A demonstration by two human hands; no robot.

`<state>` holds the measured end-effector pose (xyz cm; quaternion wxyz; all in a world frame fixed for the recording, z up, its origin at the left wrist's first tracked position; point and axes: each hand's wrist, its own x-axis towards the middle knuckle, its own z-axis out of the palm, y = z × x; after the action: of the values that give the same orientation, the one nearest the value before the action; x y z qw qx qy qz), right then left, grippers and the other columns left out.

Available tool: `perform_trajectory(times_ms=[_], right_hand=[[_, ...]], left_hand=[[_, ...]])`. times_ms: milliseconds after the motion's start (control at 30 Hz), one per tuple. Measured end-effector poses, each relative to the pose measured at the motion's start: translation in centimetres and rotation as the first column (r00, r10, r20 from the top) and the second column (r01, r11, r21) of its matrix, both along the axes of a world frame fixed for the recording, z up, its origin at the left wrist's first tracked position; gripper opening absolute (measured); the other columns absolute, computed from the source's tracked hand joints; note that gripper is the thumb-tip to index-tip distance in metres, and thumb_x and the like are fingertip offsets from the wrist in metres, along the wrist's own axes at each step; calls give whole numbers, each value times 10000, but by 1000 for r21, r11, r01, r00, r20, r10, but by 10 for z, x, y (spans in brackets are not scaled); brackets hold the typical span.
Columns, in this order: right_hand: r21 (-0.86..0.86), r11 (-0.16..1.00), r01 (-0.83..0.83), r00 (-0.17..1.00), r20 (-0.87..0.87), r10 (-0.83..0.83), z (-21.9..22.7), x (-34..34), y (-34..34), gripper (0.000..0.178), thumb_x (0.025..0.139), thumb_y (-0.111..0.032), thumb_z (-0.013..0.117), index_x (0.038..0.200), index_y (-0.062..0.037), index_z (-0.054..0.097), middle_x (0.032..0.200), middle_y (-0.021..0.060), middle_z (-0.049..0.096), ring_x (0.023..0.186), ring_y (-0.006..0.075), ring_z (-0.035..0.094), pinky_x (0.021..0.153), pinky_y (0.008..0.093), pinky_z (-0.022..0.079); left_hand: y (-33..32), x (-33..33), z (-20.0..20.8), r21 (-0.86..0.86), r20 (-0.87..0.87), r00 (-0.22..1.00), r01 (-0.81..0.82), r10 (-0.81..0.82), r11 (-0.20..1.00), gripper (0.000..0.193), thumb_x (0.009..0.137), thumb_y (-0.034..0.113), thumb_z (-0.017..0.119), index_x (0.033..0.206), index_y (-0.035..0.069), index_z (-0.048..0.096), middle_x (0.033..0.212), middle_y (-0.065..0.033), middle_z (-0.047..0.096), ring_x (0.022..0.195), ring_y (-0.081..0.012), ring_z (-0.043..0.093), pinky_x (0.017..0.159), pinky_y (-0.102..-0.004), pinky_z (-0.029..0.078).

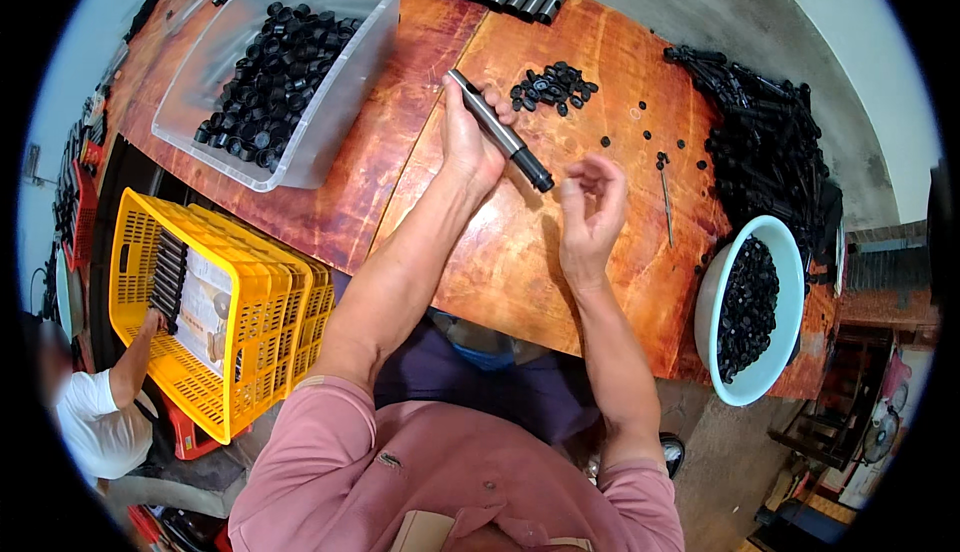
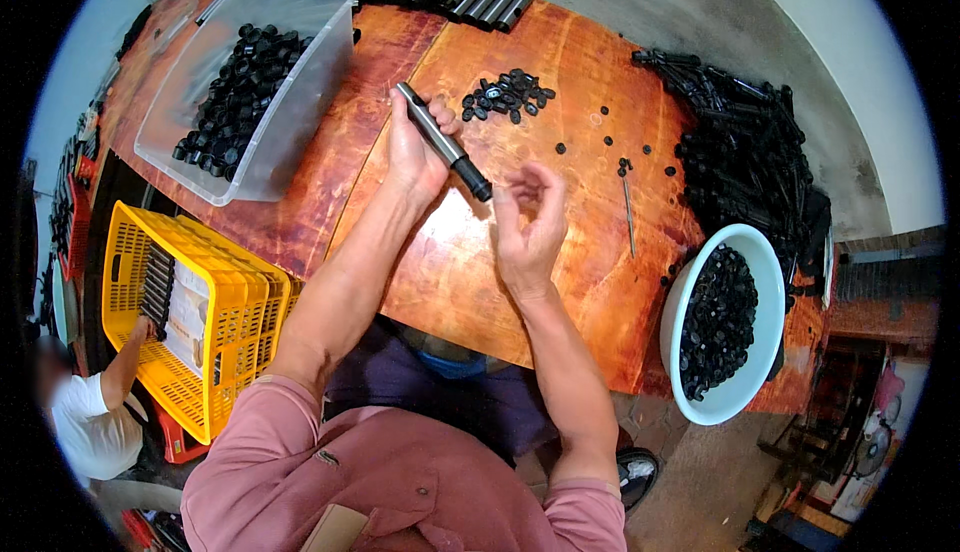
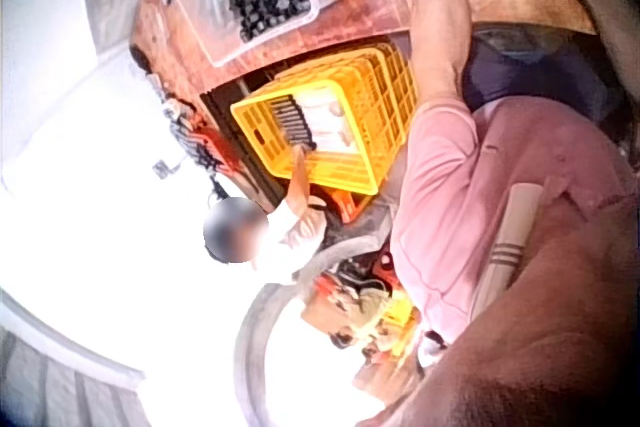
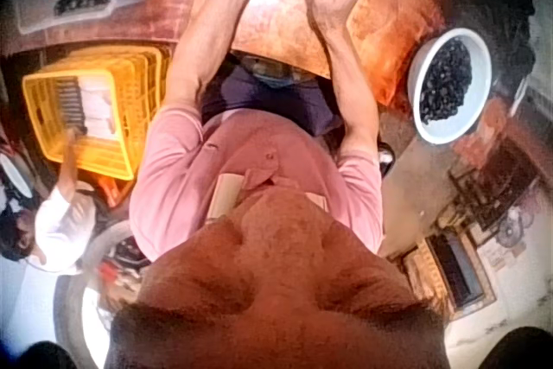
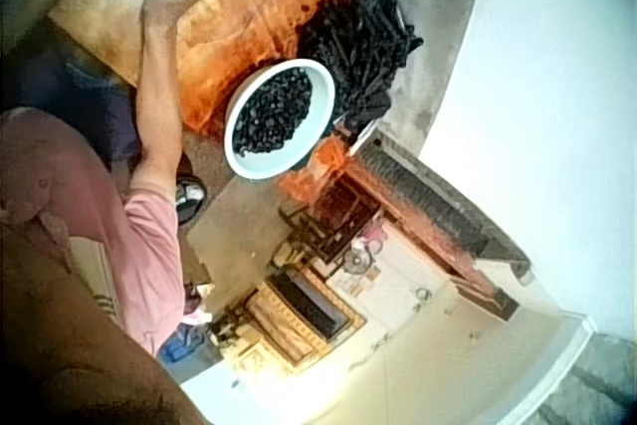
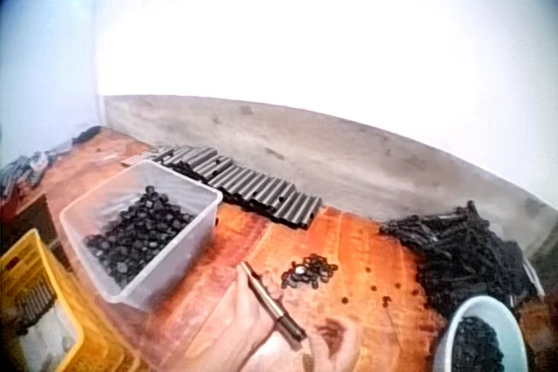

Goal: The person assembles small black plastic caps onto cylindrical metal rods at a wooden workbench. They pick up a rod, attach a cap, and place the finished unit into a yellow crate, repeating this process continuously.

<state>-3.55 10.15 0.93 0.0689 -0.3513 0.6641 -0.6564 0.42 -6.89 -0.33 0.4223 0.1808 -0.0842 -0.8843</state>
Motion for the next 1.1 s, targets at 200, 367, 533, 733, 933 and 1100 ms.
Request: perform_trajectory(times_ms=[200, 367, 533, 733, 933, 1100], right_hand=[[138, 990, -37, 997, 74, 27, -13, 0, -8, 270, 877, -50, 740, 1086, 12, 581, 853, 56, 663, 740, 104, 613, 656, 243, 509], [230, 971, -62, 996, 75, 46, -7, -1, -6, 278, 877, -74, 748, 1088, 26, 597, 856, 75, 682, 727, 102, 622, 660, 250, 523], [323, 944, -66, 996, -38, 83, 5, 6, -8, 280, 873, -98, 749, 1090, 24, 622, 831, 79, 681, 673, 97, 594, 613, 254, 499], [356, 932, -69, 992, -78, 104, -1, 4, -9, 320, 866, -113, 741, 1136, 15, 627, 816, 72, 674, 635, 102, 568, 587, 270, 477], [425, 905, -26, 981, -162, 104, 4, 7, -11, 287, 892, -171, 690, 1118, -4, 632, 767, 136, 663, 638, 223, 622, 592, 357, 487], [449, 893, 32, 942, -312, 122, 2, 6, -10, 234, 900, -157, 651, 1081, -11, 624, 764, 207, 656, 684, 366, 652, 623, 443, 494]], left_hand=[[-11, -1, 3, 5, 40, 999, -4, 4, 1000, 209, 997, 238, 638, 1037, 80, 506, 898, -84, 603, 827, -208, 628, 789, -404, 600], [-8, 0, -3, -51, 68, 995, 74, -70, 996, 214, 1003, 255, 628, 1056, 96, 495, 882, -84, 596, 778, -212, 626, 699, -364, 580], [-5, 1, 6, -24, 85, 996, 14, -12, 1000, 211, 1011, 278, 616, 1055, 116, 488, 892, -69, 586, 716, -195, 602, 610, -322, 533], [-4, 4, 8, -66, 91, 995, 39, -33, 997, 226, 1008, 285, 624, 1044, 99, 500, 843, -53, 573, 696, -173, 574, 586, -303, 496], [2, 2, 7, -66, 34, 993, 116, -114, 991, 252, 1021, 313, 600, 1126, 96, 527, 829, -52, 573, 713, -172, 571, 617, -305, 501], [10, 1, 10, -107, 98, 986, 145, -134, 984, 280, 1030, 334, 578, 1150, 86, 529, 863, -51, 551, 744, -156, 529, 664, -296, 494]])
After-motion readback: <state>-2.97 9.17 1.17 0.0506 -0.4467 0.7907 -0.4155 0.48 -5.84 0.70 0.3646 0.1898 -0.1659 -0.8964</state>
